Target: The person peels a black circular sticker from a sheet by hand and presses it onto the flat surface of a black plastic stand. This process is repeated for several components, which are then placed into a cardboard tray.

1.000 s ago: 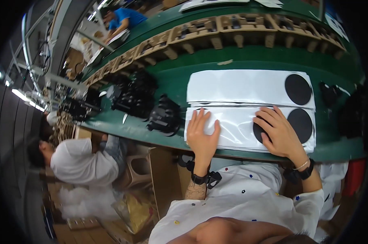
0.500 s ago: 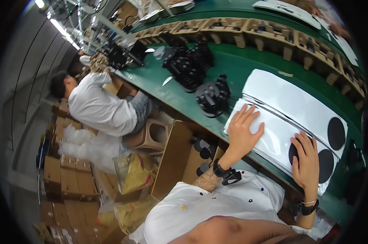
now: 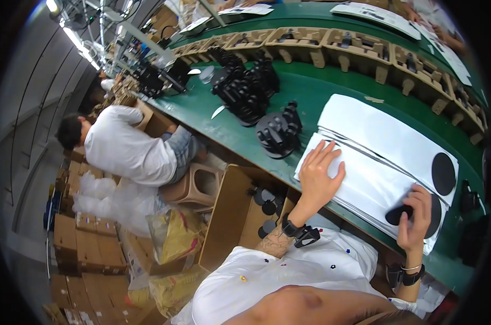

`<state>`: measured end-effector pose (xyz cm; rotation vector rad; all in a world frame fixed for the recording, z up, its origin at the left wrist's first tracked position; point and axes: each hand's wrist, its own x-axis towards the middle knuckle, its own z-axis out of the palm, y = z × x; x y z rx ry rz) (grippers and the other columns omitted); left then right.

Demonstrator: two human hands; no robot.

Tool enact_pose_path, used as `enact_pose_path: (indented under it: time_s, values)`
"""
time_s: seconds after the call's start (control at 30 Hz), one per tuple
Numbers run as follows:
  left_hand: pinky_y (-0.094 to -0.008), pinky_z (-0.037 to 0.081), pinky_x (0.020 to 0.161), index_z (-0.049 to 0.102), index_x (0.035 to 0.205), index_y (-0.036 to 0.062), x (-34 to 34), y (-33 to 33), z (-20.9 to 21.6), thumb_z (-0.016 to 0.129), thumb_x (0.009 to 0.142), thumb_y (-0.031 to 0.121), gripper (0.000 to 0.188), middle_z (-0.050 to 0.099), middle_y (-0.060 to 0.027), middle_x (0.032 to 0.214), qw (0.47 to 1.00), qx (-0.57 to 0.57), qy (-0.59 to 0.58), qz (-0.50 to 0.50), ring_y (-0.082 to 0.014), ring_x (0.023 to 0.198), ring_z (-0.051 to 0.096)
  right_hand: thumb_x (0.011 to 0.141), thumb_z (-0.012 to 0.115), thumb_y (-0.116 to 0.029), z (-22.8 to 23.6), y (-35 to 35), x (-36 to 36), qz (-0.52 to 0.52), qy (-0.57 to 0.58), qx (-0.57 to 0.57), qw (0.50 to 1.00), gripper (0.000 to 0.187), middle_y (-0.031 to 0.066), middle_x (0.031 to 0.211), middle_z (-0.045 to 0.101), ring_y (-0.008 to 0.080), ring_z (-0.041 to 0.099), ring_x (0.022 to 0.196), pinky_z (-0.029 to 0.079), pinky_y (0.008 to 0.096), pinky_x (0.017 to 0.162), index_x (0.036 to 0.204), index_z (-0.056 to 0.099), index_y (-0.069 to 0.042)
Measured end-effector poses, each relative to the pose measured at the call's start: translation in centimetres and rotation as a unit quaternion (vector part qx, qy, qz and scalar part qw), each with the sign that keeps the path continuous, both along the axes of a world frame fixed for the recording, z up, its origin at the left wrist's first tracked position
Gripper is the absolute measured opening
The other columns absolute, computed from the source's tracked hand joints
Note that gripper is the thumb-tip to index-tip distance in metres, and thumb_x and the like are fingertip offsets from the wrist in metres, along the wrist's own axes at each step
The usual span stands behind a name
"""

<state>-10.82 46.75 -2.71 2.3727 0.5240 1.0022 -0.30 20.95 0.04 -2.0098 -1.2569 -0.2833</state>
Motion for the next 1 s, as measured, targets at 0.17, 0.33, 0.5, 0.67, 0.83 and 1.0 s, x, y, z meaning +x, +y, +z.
enact_pose_path:
  time_s: [0.17,0.33,0.5,0.67,0.83,1.0]
  values:
    - [-0.0422,0.042,0.095,0.067,0.095,-0.0002,-1.2,0.9,-0.9,0.058,0.083,0.018,0.023,0.063,-0.0176,0.112,0.987,-0.053,-0.138,-0.062,-0.0338,0.114,0.055,0.086,0.046,-0.017,-3.8,-2.9,2.7,-0.062,0.070,0.484,0.870,0.033,0.0141,0.120,0.052,0.0362,0.047,0.119,0.036,0.0471,0.102,0.116,0.048,-0.003]
    - [-0.0365,0.044,0.087,0.059,0.101,-0.0013,-6.6,8.9,-1.7,0.060,0.081,0.003,0.020,0.061,-0.0124,0.106,0.941,-0.071,-0.282,0.172,-0.0225,0.095,0.057,0.092,0.044,-0.027,-2.2,-1.5,1.4,-0.121,0.127,0.578,0.797,0.036,0.0126,0.123,0.050,0.0367,0.047,0.119,0.039,0.0463,0.102,0.119,0.045,-0.004]
    - [-0.0332,0.039,0.098,0.057,0.116,0.0022,-8.6,17.0,0.4,0.076,0.067,0.004,0.053,0.055,-0.0095,0.122,0.974,-0.221,-0.056,-0.001,-0.0221,0.113,0.051,0.095,0.045,-0.023,1.7,-1.7,1.8,-0.190,-0.034,0.586,0.787,0.030,0.0132,0.119,0.054,0.0366,0.054,0.112,0.045,0.0425,0.100,0.117,0.046,-0.002]
    - [-0.0379,0.033,0.105,0.048,0.129,0.0051,-6.0,20.6,3.9,0.084,0.056,0.010,0.082,0.046,-0.0124,0.134,0.968,-0.018,0.161,-0.193,-0.0273,0.127,0.042,0.088,0.057,-0.002,2.2,-4.5,0.9,-0.251,-0.214,0.531,0.781,0.019,0.0110,0.108,0.059,0.0283,0.061,0.101,0.053,0.0344,0.084,0.106,0.050,-0.001]
    - [-0.0377,0.029,0.109,0.041,0.136,0.0056,-3.8,22.6,4.1,0.086,0.050,0.009,0.097,0.043,-0.0121,0.138,0.923,0.038,0.236,-0.303,-0.0299,0.130,0.037,0.081,0.065,0.003,-1.7,1.8,-0.4,-0.010,0.298,0.471,0.830,0.020,0.0020,0.079,0.052,0.0075,0.052,0.061,0.044,0.0190,0.050,0.086,0.048,-0.004]
    - [-0.0387,0.031,0.108,0.036,0.139,0.0062,-2.8,23.2,4.4,0.086,0.050,0.007,0.101,0.042,-0.0122,0.138,0.904,-0.024,0.269,-0.331,-0.0296,0.128,0.039,0.079,0.066,0.005,-3.1,4.5,-1.9,-0.037,0.414,0.405,0.815,0.021,0.0000,0.075,0.046,0.0052,0.050,0.059,0.043,0.0176,0.048,0.084,0.048,-0.005]
